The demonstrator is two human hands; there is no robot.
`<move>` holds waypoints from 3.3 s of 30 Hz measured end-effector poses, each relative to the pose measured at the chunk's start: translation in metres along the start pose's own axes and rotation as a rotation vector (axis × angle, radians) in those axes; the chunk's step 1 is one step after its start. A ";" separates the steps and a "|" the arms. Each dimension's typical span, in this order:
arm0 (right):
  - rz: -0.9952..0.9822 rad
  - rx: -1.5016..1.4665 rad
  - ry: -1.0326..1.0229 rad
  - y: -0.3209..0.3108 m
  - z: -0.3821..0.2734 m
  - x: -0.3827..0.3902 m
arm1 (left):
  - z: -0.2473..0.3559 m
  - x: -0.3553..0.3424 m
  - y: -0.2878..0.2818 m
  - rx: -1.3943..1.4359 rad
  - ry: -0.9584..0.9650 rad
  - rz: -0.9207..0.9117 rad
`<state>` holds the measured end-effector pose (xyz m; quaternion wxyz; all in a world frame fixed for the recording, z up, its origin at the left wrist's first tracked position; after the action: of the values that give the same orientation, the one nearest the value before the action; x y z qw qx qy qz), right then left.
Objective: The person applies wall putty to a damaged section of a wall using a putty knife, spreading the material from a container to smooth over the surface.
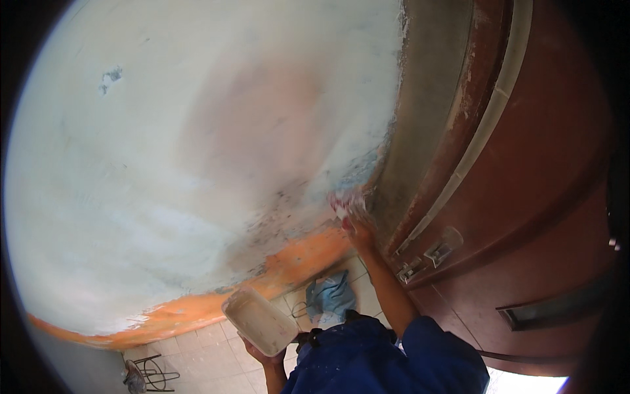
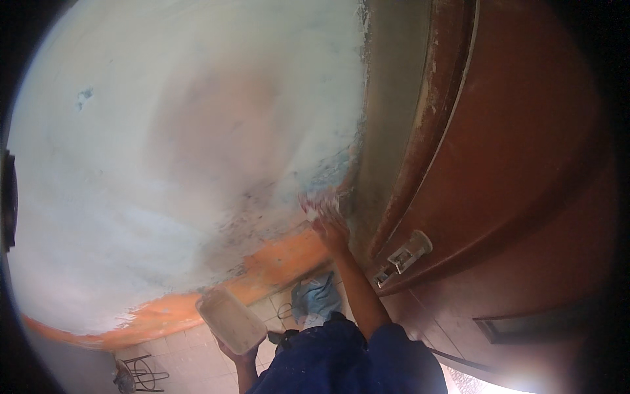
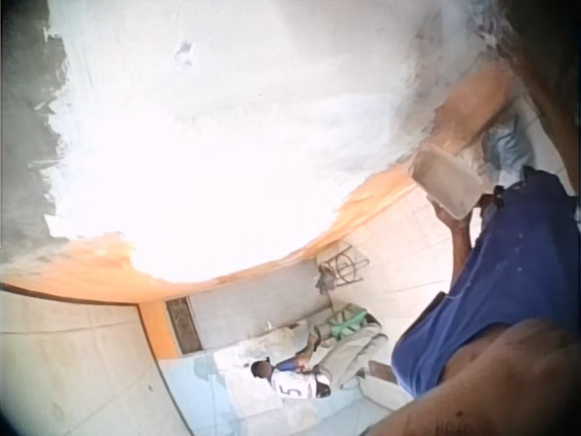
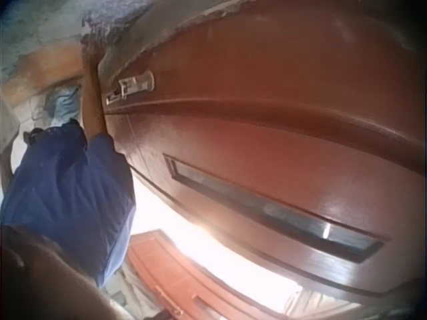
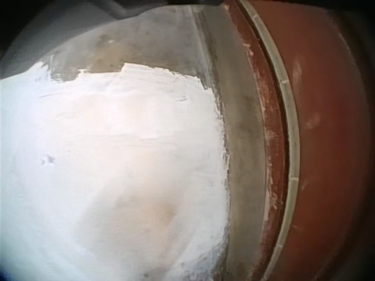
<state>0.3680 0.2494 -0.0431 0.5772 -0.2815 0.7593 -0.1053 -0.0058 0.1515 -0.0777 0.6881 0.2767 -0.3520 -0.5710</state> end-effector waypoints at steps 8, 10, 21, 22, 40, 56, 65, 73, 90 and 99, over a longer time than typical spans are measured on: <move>0.268 -0.012 0.147 -0.080 -0.001 -0.054 | 0.006 -0.003 -0.006 -0.005 -0.021 0.039; 0.393 -0.037 0.141 -0.096 -0.003 -0.083 | 0.008 -0.004 -0.004 0.008 -0.023 0.069; 0.253 -0.509 0.342 0.013 -0.019 0.009 | 0.001 -0.005 0.011 -0.017 -0.053 0.096; 0.295 -0.664 0.404 0.010 -0.004 0.020 | 0.002 -0.006 0.015 -0.026 -0.045 0.089; -0.010 -0.504 0.579 0.053 -0.010 -0.034 | -0.007 -0.023 -0.010 -0.149 -0.081 -0.045; 0.104 -0.375 0.371 0.007 -0.043 -0.038 | -0.001 0.001 0.009 -0.050 -0.055 0.171; 0.297 -0.264 0.624 -0.102 0.014 -0.073 | 0.016 -0.006 0.006 -0.258 0.140 0.031; 0.367 -0.353 0.662 -0.019 0.082 -0.040 | 0.012 0.000 0.002 -0.008 0.072 0.061; 0.125 -0.316 0.761 -0.003 0.100 -0.054 | 0.004 0.011 0.021 -0.030 -0.049 0.162; 0.084 -0.290 0.709 -0.049 0.036 -0.003 | 0.002 0.002 0.032 0.031 -0.135 0.065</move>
<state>0.4176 0.2168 -0.0283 0.2367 -0.2751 0.9296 -0.0638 0.0121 0.1556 -0.0511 0.6767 0.2367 -0.4153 -0.5600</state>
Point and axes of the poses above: each hand's wrist, its own x-axis away from the middle knuckle, its own y-axis out of the palm, z = x × y, the point moved 9 cm from there along -x, towards the middle knuckle, and after that the axes turned 5 degrees about -z, right-handed, at the moved point
